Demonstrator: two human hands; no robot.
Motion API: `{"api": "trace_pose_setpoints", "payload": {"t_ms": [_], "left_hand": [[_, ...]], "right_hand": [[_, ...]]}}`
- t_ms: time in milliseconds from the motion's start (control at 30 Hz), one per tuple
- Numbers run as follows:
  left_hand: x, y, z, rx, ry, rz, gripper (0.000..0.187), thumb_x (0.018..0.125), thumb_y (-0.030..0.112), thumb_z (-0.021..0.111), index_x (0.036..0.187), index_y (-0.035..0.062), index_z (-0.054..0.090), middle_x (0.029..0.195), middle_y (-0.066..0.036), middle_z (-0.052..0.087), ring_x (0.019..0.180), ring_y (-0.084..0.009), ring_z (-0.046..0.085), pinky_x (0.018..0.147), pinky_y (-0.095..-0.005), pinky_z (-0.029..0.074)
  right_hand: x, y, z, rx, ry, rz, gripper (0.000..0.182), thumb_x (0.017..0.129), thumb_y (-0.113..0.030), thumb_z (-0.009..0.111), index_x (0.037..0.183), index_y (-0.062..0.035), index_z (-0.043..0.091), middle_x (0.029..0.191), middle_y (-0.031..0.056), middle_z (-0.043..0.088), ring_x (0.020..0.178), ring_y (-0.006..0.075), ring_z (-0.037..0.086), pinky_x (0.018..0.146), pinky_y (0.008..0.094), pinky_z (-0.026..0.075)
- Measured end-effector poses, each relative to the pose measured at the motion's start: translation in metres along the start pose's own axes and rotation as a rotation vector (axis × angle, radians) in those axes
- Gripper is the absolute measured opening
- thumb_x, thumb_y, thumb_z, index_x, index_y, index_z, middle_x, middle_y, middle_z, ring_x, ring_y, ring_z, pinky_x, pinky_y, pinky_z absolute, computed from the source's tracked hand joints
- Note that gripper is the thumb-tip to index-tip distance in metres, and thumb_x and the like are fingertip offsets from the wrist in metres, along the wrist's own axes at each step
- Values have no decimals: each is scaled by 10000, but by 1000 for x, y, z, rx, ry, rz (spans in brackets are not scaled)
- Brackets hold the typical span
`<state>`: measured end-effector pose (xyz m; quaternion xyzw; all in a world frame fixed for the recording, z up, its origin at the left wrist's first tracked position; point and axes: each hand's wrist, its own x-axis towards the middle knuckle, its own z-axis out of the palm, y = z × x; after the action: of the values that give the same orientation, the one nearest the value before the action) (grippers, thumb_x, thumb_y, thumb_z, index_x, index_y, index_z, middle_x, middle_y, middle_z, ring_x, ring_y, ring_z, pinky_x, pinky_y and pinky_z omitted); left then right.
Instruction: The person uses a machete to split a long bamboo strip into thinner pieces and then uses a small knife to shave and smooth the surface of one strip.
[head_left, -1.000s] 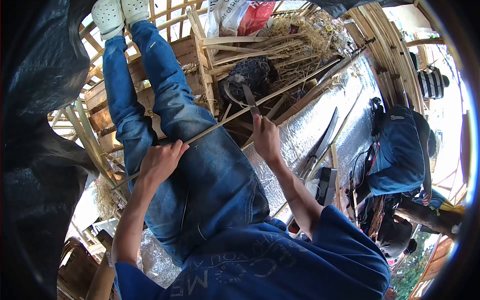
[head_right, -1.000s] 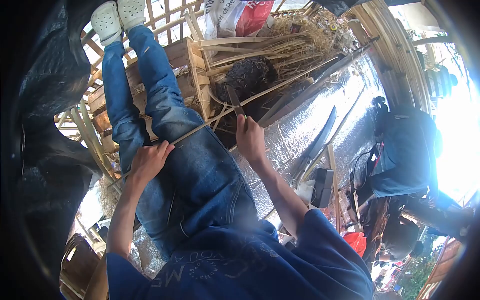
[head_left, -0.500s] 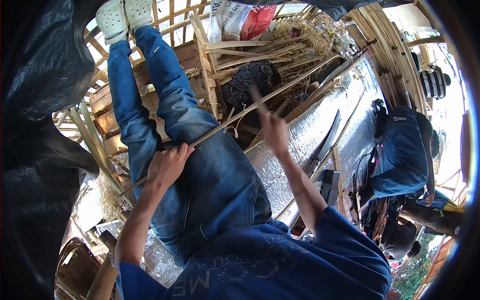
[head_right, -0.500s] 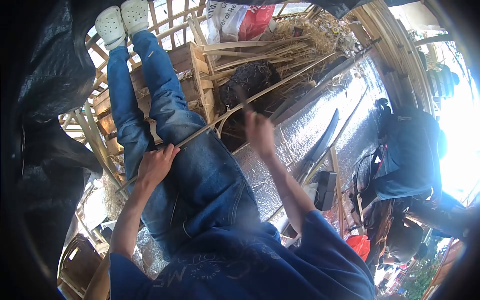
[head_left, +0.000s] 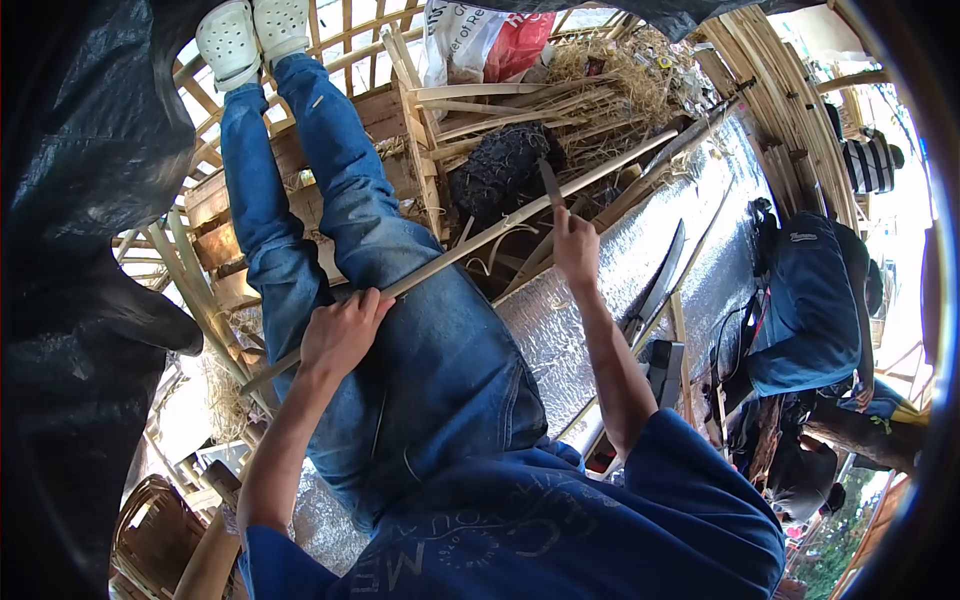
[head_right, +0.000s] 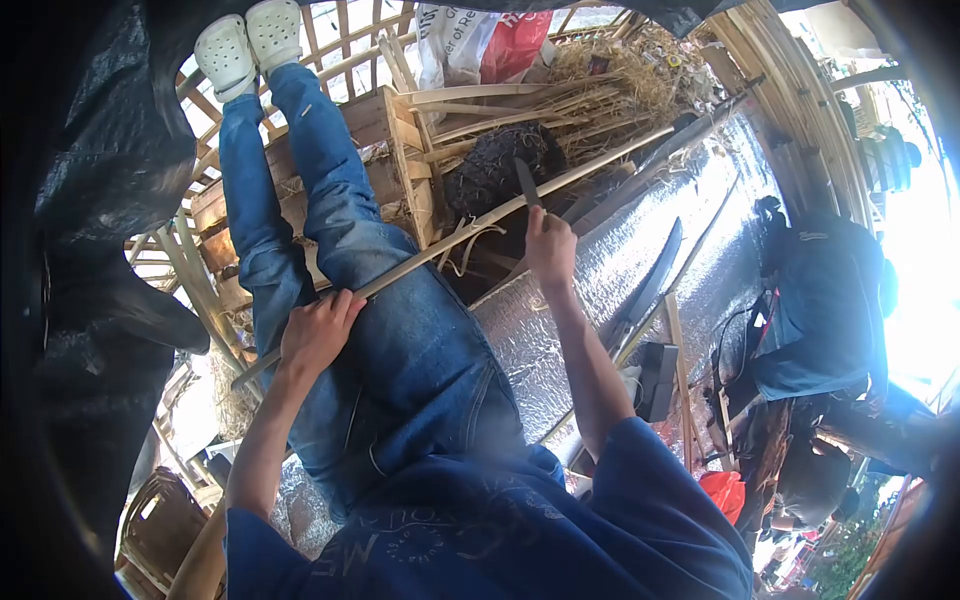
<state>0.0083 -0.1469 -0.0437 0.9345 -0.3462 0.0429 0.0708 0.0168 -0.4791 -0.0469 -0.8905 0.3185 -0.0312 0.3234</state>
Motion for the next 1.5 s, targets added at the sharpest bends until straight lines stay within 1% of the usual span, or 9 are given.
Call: {"api": "trace_pose_setpoints", "payload": {"t_ms": [433,500,667,833,967,1067,1167,1333,1500], "left_hand": [[1,0,4,-56,-6,-12,320,979,350,475,783,98,501,610,-37,595,489,-188,631,418,-290,512],[1,0,1,-46,-10,-22,321,976,349,481,783,94,500,616,-45,598,490,-198,633,422,-295,516],[2,0,0,-217,-15,-76,310,968,327,502,787,75,511,637,-75,600,503,-248,635,433,-327,526],[0,-2,0,-278,-25,-102,278,956,304,525,805,70,517,650,-98,603,533,-291,634,455,-367,523],[2,-1,-2,-264,15,-78,301,960,319,519,793,69,517,646,-76,607,503,-261,633,440,-343,528],[2,0,-5,-282,-54,-128,255,946,294,544,819,74,522,666,-115,612,556,-324,631,482,-404,516],[0,-2,1,-246,19,-82,302,964,327,510,792,79,521,641,-66,609,494,-248,633,442,-334,528],[0,-2,-1,-204,-6,-77,298,965,326,506,794,83,521,642,-64,610,498,-244,635,450,-335,532],[1,-1,0,-282,-10,-133,253,947,306,542,829,82,522,651,-96,618,551,-312,634,495,-400,520]], "right_hand": [[-44,4,17,-85,-66,-295,548,979,-411,422,708,36,584,578,200,584,556,360,614,548,437,463],[-15,10,3,102,-186,155,544,967,-413,453,714,56,565,616,267,566,608,416,591,634,475,467],[-56,14,34,-55,-3,-364,578,980,-428,426,651,30,554,514,149,529,470,292,547,497,408,441],[-13,27,10,95,-77,6,583,975,-474,425,651,-7,552,545,131,539,456,185,476,439,400,362],[-47,18,30,-186,-83,-433,569,992,-406,405,658,31,547,550,169,543,498,316,569,530,454,447],[-16,5,4,76,-81,83,523,976,-373,454,662,40,522,589,249,540,606,433,564,621,498,434],[-55,8,31,-7,-79,-275,531,986,-363,441,646,38,512,553,224,524,515,391,541,524,463,411],[-29,-1,10,145,-115,147,542,967,-406,466,661,36,533,550,215,531,504,367,557,509,450,422],[-34,1,17,16,-94,-136,532,974,-390,450,701,51,571,604,219,577,520,333,580,536,450,446]]}}
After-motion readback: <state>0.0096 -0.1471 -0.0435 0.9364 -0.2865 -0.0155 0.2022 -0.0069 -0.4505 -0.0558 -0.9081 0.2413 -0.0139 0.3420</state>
